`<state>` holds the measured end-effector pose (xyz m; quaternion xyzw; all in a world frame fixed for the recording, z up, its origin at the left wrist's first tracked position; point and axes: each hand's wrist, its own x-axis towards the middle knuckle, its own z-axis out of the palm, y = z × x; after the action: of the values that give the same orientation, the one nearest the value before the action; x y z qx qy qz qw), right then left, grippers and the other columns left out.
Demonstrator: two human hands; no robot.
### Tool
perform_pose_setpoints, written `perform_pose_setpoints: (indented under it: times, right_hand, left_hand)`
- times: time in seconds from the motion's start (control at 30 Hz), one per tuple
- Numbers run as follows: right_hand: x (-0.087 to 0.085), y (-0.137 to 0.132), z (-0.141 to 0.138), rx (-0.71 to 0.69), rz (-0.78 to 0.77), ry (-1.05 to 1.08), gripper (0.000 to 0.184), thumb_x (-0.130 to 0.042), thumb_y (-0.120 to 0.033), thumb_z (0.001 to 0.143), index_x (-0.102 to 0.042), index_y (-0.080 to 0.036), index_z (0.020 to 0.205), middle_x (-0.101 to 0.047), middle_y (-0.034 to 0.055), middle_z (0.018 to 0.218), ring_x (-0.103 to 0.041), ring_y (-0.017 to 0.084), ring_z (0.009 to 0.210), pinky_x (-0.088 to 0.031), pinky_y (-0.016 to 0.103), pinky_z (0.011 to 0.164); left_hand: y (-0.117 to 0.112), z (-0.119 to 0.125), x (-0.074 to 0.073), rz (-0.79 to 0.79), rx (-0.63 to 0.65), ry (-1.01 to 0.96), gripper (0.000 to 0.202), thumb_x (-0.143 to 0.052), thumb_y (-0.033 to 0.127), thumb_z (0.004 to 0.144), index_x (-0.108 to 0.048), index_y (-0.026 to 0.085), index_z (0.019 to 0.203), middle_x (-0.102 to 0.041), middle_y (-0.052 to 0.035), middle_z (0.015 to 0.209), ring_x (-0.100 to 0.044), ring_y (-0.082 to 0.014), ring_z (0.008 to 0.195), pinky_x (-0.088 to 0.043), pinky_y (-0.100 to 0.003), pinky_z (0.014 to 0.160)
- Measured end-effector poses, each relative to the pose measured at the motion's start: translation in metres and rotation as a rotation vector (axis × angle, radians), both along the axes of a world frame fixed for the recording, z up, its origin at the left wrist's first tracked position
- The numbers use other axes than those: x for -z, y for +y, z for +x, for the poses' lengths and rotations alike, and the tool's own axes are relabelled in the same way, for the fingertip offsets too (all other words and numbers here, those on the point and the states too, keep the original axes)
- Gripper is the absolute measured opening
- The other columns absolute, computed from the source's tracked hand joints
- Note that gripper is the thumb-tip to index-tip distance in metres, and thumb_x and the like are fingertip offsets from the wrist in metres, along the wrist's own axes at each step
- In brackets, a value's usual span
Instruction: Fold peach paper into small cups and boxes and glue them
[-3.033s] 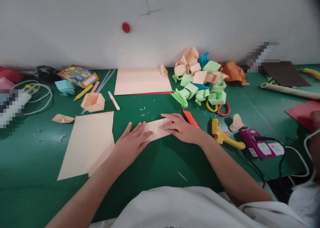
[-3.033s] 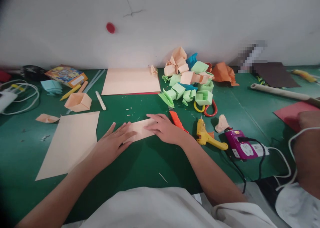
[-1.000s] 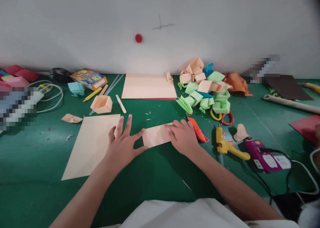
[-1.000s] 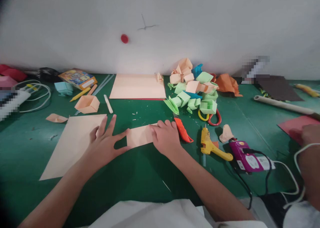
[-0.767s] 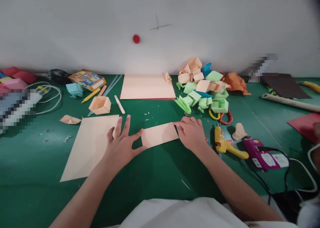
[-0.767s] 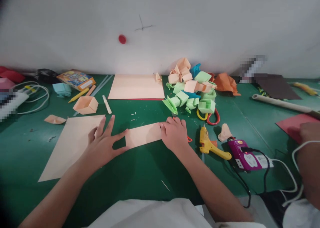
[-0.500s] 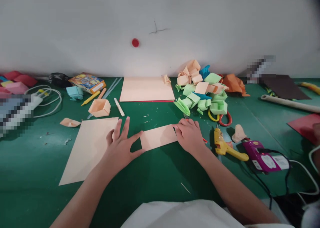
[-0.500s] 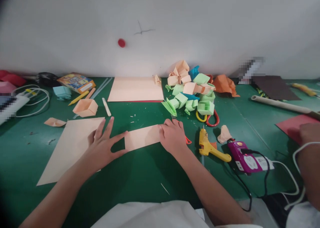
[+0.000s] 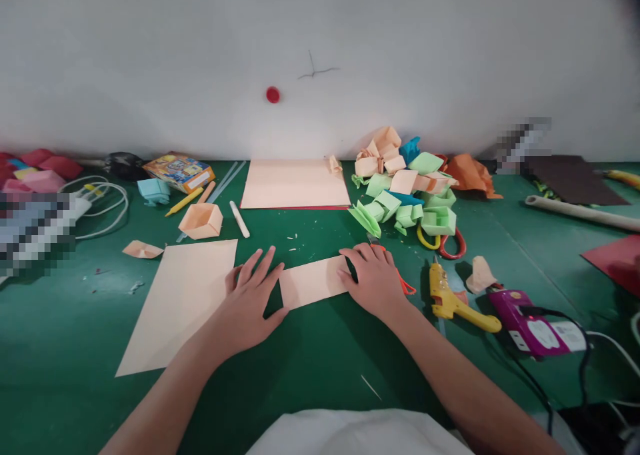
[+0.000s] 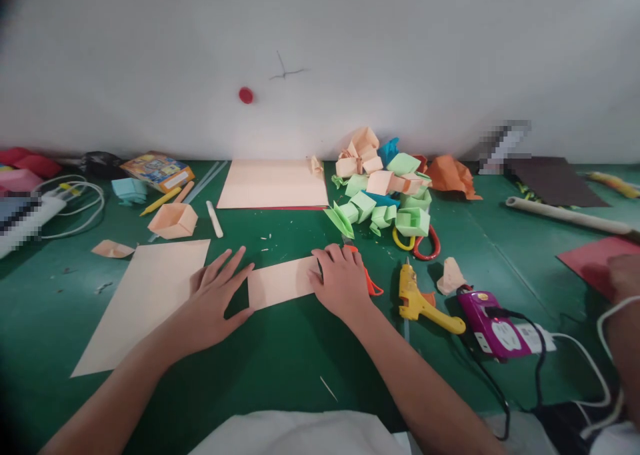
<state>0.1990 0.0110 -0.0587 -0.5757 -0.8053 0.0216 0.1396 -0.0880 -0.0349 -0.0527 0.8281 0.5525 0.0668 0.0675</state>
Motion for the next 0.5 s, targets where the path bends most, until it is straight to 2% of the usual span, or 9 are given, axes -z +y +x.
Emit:
perform_pose_setpoints:
  times: [0.1, 0.37, 0.43, 0.5]
  right_hand:
    - [0.000, 0.000, 0.000, -0.012, -0.005, 0.000, 0.035, -0.055, -0.036, 0.096, -0.064, -0.022, 0.126, -0.065, 0.0115, 0.119, -0.055, 0.033, 0.107, -0.037, 0.047, 0.092]
    - [0.004, 0.002, 0.001, 0.006, 0.008, 0.074, 0.026, -0.059, -0.036, 0.093, -0.067, -0.025, 0.116, -0.066, 0.0081, 0.116, -0.056, 0.030, 0.105, -0.039, 0.045, 0.090]
    - [0.005, 0.002, 0.000, 0.014, 0.015, 0.106, 0.023, -0.061, -0.035, 0.092, -0.068, -0.026, 0.111, -0.065, 0.0074, 0.117, -0.056, 0.030, 0.106, -0.040, 0.045, 0.090]
    - [0.005, 0.002, -0.002, 0.022, 0.023, 0.135, 0.019, -0.063, -0.034, 0.089, -0.068, -0.026, 0.105, -0.063, 0.0075, 0.119, -0.055, 0.029, 0.106, -0.042, 0.045, 0.091]
  left_hand:
    - [0.001, 0.000, -0.001, -0.020, 0.014, -0.031, 0.064, -0.056, 0.044, 0.093, -0.042, 0.025, 0.152, -0.034, -0.0088, 0.165, -0.021, -0.0386, 0.154, -0.026, -0.063, 0.118]
    - [0.002, 0.000, -0.009, -0.045, -0.018, -0.093, 0.056, -0.062, 0.037, 0.087, -0.049, 0.028, 0.141, -0.031, -0.0071, 0.166, -0.023, -0.0373, 0.153, -0.026, -0.065, 0.117]
    - [0.002, 0.002, -0.011, -0.050, -0.022, -0.146, 0.053, -0.063, 0.034, 0.086, -0.052, 0.028, 0.137, -0.039, -0.0069, 0.162, -0.028, -0.0364, 0.151, -0.027, -0.063, 0.116]
    - [0.004, 0.005, -0.014, -0.069, -0.031, -0.218, 0.043, -0.061, 0.035, 0.088, -0.058, 0.028, 0.130, -0.054, -0.0065, 0.151, -0.041, -0.0337, 0.144, -0.031, -0.059, 0.115]
